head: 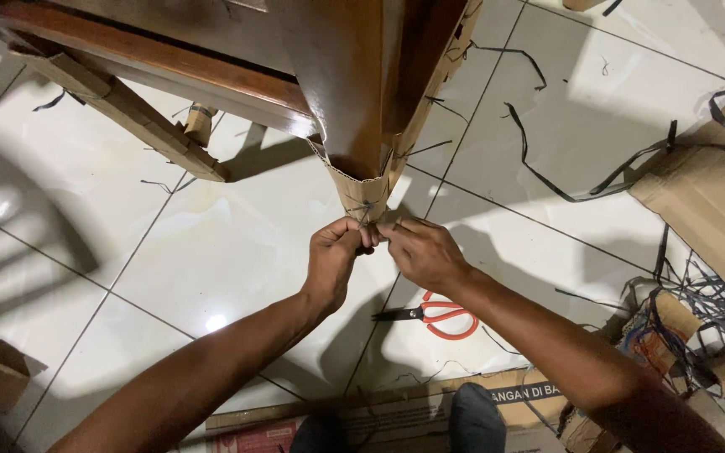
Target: Wrapping the legs of a wooden chair with cardboard and securing them with plastic ties.
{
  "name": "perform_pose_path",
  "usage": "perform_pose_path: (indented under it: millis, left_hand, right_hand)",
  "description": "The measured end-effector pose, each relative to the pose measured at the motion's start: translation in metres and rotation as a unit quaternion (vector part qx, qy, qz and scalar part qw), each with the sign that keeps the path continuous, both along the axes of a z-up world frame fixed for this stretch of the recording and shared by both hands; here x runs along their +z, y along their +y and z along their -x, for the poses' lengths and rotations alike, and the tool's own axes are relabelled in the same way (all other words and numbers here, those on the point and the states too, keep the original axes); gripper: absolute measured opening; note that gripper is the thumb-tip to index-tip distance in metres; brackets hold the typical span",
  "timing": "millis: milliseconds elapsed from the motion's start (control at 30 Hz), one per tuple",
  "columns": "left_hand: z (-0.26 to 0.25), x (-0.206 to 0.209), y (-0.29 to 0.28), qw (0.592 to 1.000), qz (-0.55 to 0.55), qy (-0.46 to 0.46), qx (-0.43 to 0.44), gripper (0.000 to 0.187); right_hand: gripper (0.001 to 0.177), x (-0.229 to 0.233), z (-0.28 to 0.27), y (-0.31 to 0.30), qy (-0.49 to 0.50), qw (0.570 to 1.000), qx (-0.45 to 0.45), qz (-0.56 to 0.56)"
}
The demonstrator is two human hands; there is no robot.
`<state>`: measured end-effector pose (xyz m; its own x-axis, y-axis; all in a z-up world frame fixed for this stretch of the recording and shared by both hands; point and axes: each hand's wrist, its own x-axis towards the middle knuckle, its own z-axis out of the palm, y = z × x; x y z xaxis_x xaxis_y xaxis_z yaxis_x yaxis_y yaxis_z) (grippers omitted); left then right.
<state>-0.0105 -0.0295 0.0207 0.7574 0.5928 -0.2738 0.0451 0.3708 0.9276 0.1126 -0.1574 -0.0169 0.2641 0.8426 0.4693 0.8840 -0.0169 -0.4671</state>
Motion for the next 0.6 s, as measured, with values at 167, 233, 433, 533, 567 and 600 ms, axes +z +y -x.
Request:
perform_pose_path:
  millis: [167, 233, 433, 533, 567, 600]
  left_hand:
    - [0.0, 0.002, -0.003, 1.0, 0.01, -0.004, 0.016, 0.018]
    - [-0.001, 0.0, -0.002, 1.0, 0.011, -0.007, 0.019, 0.018]
    - [0.0, -0.006, 0.001, 0.999, 0.022, -0.009, 0.028, 0.016]
    - [0.002, 0.001, 0.001, 0.999, 0.022, -0.021, 0.025, 0.016]
    - [0.003, 0.003, 0.001, 0.999, 0.013, -0.025, 0.024, 0.016]
    - [0.004, 0.005, 0.002, 0.999, 0.005, -0.028, 0.022, 0.016]
  right_hand:
    - [0.016, 0.01, 0.005, 0.01, 0.006, 0.998, -0.017, -0.062]
    - [0.014, 0.008, 0.005, 0.014, 0.008, 0.997, -0.023, -0.069]
    - [0.009, -0.001, 0.011, 0.018, 0.032, 0.994, -0.032, -0.096]
    - [0.01, -0.003, 0.011, 0.019, 0.032, 0.993, -0.039, -0.105]
    - [0.006, -0.001, 0.012, 0.021, 0.035, 0.992, -0.041, -0.11]
    - [0.007, 0.0, 0.013, 0.022, 0.037, 0.992, -0.042, -0.115]
